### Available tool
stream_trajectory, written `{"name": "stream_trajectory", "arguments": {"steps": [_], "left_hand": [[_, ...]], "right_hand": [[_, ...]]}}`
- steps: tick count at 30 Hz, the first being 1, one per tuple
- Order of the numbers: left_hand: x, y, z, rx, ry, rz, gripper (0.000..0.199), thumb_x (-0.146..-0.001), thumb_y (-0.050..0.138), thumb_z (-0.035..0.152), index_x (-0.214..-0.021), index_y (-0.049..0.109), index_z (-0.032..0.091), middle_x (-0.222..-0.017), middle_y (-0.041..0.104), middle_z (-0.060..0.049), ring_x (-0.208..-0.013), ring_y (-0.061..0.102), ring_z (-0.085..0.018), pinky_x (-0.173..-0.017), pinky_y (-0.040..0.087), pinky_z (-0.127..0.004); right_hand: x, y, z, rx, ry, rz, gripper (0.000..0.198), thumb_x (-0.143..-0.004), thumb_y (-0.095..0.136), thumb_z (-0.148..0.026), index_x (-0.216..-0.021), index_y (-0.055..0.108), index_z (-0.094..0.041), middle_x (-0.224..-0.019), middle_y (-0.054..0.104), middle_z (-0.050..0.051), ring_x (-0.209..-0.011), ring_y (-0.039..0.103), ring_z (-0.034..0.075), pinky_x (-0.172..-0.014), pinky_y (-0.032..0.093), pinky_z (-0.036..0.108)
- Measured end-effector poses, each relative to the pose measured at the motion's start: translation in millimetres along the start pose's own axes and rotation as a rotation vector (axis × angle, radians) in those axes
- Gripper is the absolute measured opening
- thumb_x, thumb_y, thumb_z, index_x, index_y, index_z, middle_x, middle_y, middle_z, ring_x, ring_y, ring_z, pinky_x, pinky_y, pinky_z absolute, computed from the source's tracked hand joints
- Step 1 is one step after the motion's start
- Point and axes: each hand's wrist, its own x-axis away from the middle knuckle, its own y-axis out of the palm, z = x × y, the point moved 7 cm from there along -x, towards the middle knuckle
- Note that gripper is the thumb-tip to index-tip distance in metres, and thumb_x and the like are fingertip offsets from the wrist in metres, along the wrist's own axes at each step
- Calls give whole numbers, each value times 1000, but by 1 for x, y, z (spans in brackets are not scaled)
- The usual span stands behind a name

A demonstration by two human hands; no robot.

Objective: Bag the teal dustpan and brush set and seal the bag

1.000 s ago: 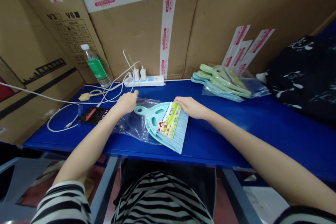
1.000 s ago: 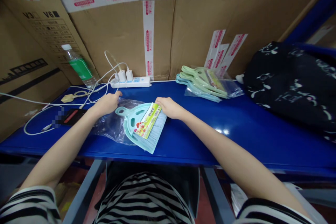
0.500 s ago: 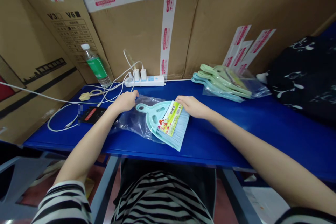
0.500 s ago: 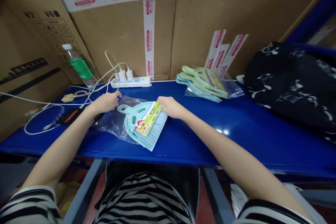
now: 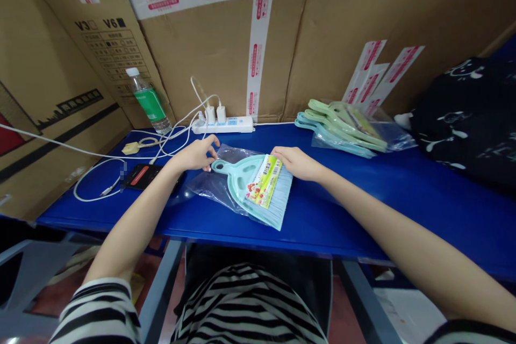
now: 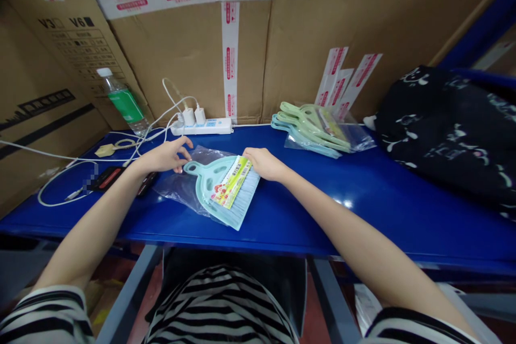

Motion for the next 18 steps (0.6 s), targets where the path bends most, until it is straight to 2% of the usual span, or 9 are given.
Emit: {"name": "stream_trajectory", "arguments": {"steps": [4, 8, 10, 14, 18], "left_hand": [[1, 2, 0, 1, -22, -28, 32, -78, 54, 16, -108, 43, 18, -82, 70, -3, -53, 63, -12, -55, 49, -24], [-2, 1, -3, -157, -21, -27, 29, -79, 51, 20, -107, 47, 17, -76, 70, -2, -60, 64, -16, -64, 48, -27], [-3, 1, -3, -209, -4, -32, 26, -78, 49, 19, -104, 49, 18, -73, 69, 0, -64, 64, -16, -67, 47, -27], [-4, 1, -3, -202, -18, -41, 24, -78, 48, 17, -101, 49, 19, -67, 64, 3, -64, 62, -16, -68, 45, -27], [-4, 0, -5, -179, -46, -8, 24, -78, 47, 16, -102, 48, 19, -64, 61, 3, -61, 59, -16, -66, 42, -27]], "right_hand": [[-1, 2, -3, -33, -17, 20, 25, -92, 36, -16, -73, 51, -23, -82, 69, 5, -81, 65, 20, -76, 47, 30], [-2, 2, -4, -81, -12, 67, 25, -91, 38, -16, -70, 48, -23, -76, 66, 4, -77, 62, 19, -75, 47, 30], [-2, 2, -2, -145, 19, 60, 25, -91, 41, -17, -68, 49, -22, -71, 62, 1, -69, 60, 17, -69, 47, 28], [3, 9, 6, -453, 189, -53, 31, -98, 40, -25, -71, 54, -20, -59, 53, -3, -46, 47, 11, -45, 40, 22], [8, 15, 10, -779, 384, -145, 50, -105, 25, -35, -76, 61, -17, -56, 56, -1, -42, 44, 9, -37, 35, 19]]}}
